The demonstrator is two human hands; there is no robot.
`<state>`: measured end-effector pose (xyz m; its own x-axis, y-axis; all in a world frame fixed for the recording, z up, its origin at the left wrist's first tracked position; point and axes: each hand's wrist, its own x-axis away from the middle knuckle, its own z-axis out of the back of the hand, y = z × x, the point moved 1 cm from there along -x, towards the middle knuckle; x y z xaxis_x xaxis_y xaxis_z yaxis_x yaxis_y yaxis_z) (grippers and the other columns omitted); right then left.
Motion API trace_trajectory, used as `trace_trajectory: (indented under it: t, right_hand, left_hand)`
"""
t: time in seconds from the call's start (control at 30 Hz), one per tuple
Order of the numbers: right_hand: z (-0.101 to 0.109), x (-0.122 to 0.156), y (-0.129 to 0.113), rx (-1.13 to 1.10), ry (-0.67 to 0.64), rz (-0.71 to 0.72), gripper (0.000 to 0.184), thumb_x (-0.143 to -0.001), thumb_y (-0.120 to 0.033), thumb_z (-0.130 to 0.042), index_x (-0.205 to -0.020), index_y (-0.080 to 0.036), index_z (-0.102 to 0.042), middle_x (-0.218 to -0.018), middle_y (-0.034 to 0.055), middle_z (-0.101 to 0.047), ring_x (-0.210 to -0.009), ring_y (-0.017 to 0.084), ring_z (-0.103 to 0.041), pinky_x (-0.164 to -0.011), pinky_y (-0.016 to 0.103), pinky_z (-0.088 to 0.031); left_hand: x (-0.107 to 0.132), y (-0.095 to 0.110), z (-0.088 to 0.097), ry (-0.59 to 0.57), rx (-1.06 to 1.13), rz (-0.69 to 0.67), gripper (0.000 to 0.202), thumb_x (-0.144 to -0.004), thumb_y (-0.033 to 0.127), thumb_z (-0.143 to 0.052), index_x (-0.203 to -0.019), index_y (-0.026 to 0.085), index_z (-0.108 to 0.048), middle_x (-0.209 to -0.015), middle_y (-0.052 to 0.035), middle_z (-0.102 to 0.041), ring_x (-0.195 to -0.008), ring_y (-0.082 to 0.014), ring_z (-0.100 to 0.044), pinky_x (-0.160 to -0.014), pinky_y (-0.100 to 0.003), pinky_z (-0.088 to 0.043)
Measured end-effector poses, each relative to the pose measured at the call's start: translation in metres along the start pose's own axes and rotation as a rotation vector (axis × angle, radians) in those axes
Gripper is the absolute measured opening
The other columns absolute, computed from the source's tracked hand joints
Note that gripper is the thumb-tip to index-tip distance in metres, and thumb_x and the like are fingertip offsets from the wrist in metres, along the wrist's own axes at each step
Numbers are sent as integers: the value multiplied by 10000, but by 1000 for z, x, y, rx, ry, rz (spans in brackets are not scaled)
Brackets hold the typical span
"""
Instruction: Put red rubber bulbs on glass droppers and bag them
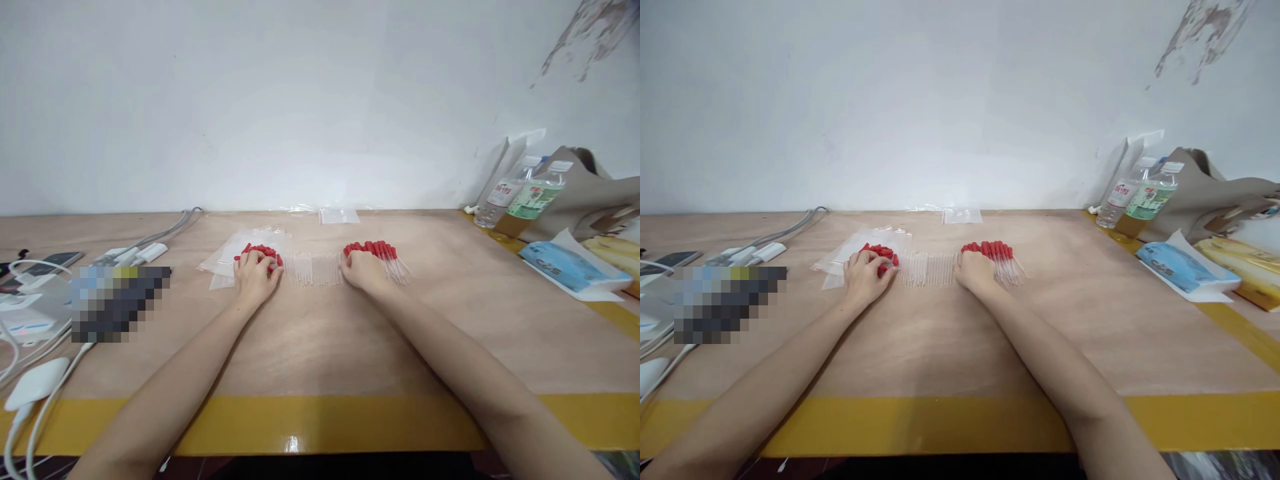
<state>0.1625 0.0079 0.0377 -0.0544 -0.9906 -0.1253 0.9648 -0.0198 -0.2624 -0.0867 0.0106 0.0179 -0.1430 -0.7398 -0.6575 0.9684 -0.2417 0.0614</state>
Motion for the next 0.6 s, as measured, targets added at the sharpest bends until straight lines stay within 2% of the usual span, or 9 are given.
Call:
trace_trajectory:
  t: [0.17, 0.37, 0.43, 0.5, 0.6]
  right_hand:
    - [-6, -7, -9, 22, -92, -35, 265, -789, -317, -458, -892, -135, -621, -898, 156, -632, -843, 269, -603, -623, 332, -424]
    - [-8, -19, -12, 39, -146, -50, 175, -693, -205, -566, -836, -132, -636, -827, 148, -642, -795, 254, -612, -605, 307, -425]
    - [-7, -19, -14, 32, -147, -49, 166, -701, -201, -558, -832, -129, -630, -822, 146, -640, -800, 254, -610, -608, 306, -423]
    - [-6, -14, -14, 18, -134, -45, 181, -745, -221, -509, -858, -124, -612, -840, 151, -635, -810, 251, -606, -615, 309, -419]
    - [-3, 1, -7, -53, -36, 16, 233, -823, -249, -389, -916, -112, -553, -902, 160, -616, -819, 236, -593, -637, 313, -413]
  left_hand:
    - [-8, 8, -9, 12, -84, -18, 202, -766, 349, -525, -782, 198, -658, -963, -102, -541, -953, -297, -421, -769, -437, -289]
    - [-12, 9, -15, 49, -46, 27, 186, -773, 287, -506, -752, 195, -667, -930, -104, -557, -954, -300, -428, -779, -462, -288]
    - [-10, 10, -11, 102, 19, 29, 174, -774, 269, -509, -796, 195, -665, -928, -102, -560, -962, -299, -430, -796, -468, -299]
    - [-6, 14, -3, 141, 150, -29, 163, -771, 262, -522, -828, 184, -653, -913, -94, -561, -953, -276, -447, -817, -448, -332]
    - [4, 26, 10, 60, 440, -199, 150, -772, 229, -521, -865, 165, -622, -908, -75, -553, -898, -204, -499, -814, -359, -404]
